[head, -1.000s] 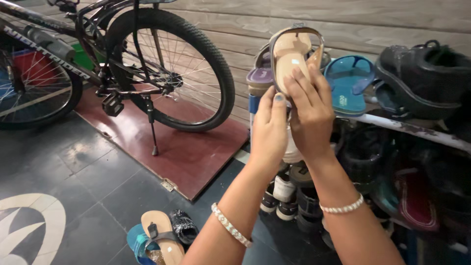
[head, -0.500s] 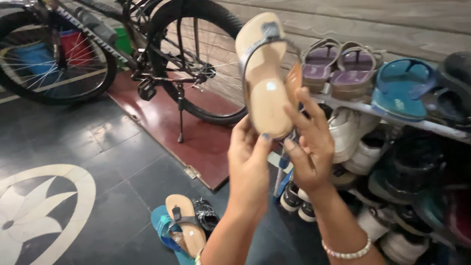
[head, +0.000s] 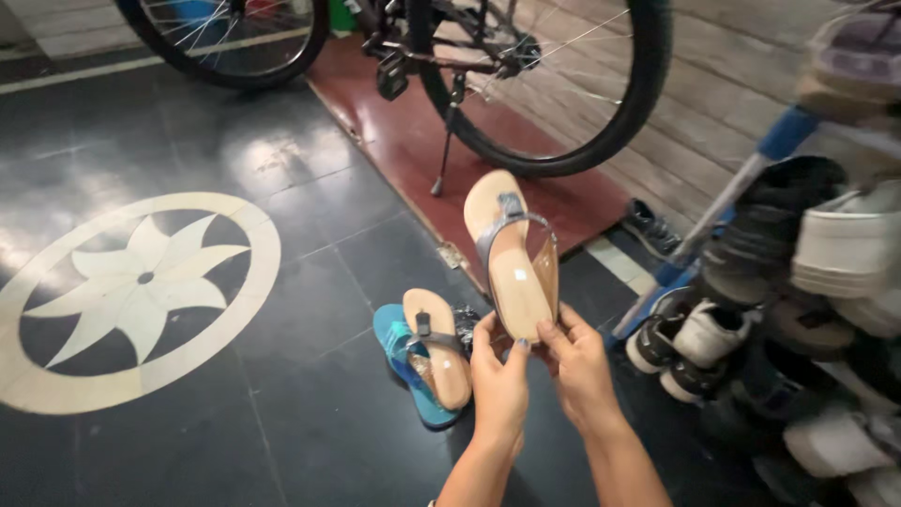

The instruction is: The person removes various shoes and sandals from a multi-tier shoe rack and places them on the floor. The person handles flip-flops, sandals, and sneakers one by one, stacking them on the floor next to the rack.

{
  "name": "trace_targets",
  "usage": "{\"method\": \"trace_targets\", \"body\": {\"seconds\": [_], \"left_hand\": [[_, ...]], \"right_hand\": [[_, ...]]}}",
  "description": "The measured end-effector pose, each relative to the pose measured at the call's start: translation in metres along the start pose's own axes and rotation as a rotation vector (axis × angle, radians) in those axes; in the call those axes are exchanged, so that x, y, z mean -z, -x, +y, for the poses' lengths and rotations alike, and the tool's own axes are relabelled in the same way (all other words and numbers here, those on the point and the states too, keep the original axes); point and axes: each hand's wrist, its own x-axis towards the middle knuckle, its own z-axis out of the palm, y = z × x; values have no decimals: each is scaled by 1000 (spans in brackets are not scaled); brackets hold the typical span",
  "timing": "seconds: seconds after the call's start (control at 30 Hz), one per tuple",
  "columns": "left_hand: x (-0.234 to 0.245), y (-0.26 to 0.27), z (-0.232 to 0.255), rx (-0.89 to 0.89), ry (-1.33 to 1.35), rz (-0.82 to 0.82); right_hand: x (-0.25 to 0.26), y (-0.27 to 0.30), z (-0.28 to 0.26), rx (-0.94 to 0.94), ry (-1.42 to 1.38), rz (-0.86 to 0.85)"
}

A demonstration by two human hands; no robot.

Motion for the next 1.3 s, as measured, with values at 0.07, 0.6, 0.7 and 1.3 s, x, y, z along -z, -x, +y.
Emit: {"method": "trace_targets", "body": {"seconds": [0.07, 0.6, 0.7, 1.3], "left_hand": [[26, -5, -23, 59, 5, 30], [153, -48, -131, 110, -706, 177], [160, -50, -141, 115, -728, 160], [85, -22, -111, -351, -703, -70]], "right_hand": [[7, -1, 38, -90, -73, -12], [28, -18, 246, -479, -64, 159], [33, -20, 260, -480, 71, 200], [23, -17, 116, 197, 802, 151]]}}
